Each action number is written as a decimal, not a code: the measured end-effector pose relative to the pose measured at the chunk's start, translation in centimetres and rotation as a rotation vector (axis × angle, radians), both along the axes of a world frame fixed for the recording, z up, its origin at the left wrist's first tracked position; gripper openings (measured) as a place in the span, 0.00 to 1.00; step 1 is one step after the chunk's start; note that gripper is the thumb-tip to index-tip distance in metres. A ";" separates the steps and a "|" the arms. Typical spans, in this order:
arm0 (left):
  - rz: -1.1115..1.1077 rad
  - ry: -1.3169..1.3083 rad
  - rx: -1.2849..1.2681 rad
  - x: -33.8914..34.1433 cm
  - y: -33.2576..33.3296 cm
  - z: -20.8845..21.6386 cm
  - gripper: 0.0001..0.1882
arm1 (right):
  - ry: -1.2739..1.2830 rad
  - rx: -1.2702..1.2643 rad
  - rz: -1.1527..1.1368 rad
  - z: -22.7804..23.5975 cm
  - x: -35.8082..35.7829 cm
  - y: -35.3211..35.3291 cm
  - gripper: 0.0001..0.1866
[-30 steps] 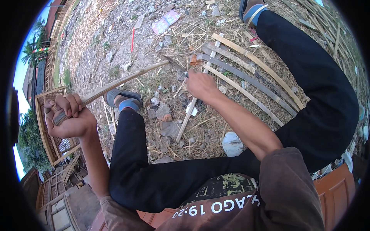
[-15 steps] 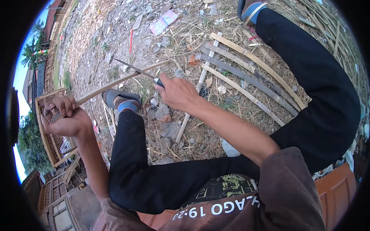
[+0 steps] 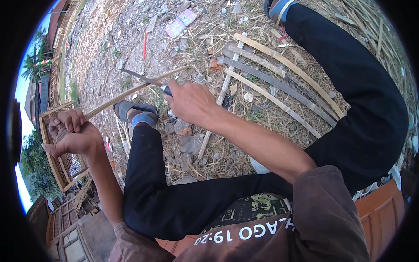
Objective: The person uses a large knife to mark and cut thin wooden strips and then hammers nails into the wood to assemble a grid-like lattice frame on the ground.
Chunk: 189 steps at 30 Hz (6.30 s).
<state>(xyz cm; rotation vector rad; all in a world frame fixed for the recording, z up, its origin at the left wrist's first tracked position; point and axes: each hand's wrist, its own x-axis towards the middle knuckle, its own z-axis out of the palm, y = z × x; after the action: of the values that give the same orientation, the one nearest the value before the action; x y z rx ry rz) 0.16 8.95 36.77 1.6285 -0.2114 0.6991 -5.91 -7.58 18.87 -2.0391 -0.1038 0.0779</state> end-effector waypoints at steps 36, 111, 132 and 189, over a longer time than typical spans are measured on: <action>-0.582 -0.009 -0.203 0.6 4.6 -0.5 0.18 | -0.116 0.131 0.149 4.4 -0.1 0.1 0.17; -0.719 0.009 -0.233 0.3 2.8 -1.3 0.20 | 0.336 -0.317 0.030 -10.7 2.9 -4.4 0.18; -0.371 0.061 -0.252 0.5 3.1 -1.2 0.25 | 0.277 0.127 0.079 -1.2 2.1 -3.7 0.19; -0.637 -0.134 0.835 -3.8 -1.6 -6.1 0.36 | 0.333 0.861 -0.202 4.2 -1.5 -0.5 0.31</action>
<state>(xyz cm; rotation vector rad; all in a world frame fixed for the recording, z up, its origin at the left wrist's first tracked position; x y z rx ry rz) -3.66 7.40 30.67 2.1174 -1.1862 0.2110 -7.41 -8.09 23.04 -1.1477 0.2435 0.2052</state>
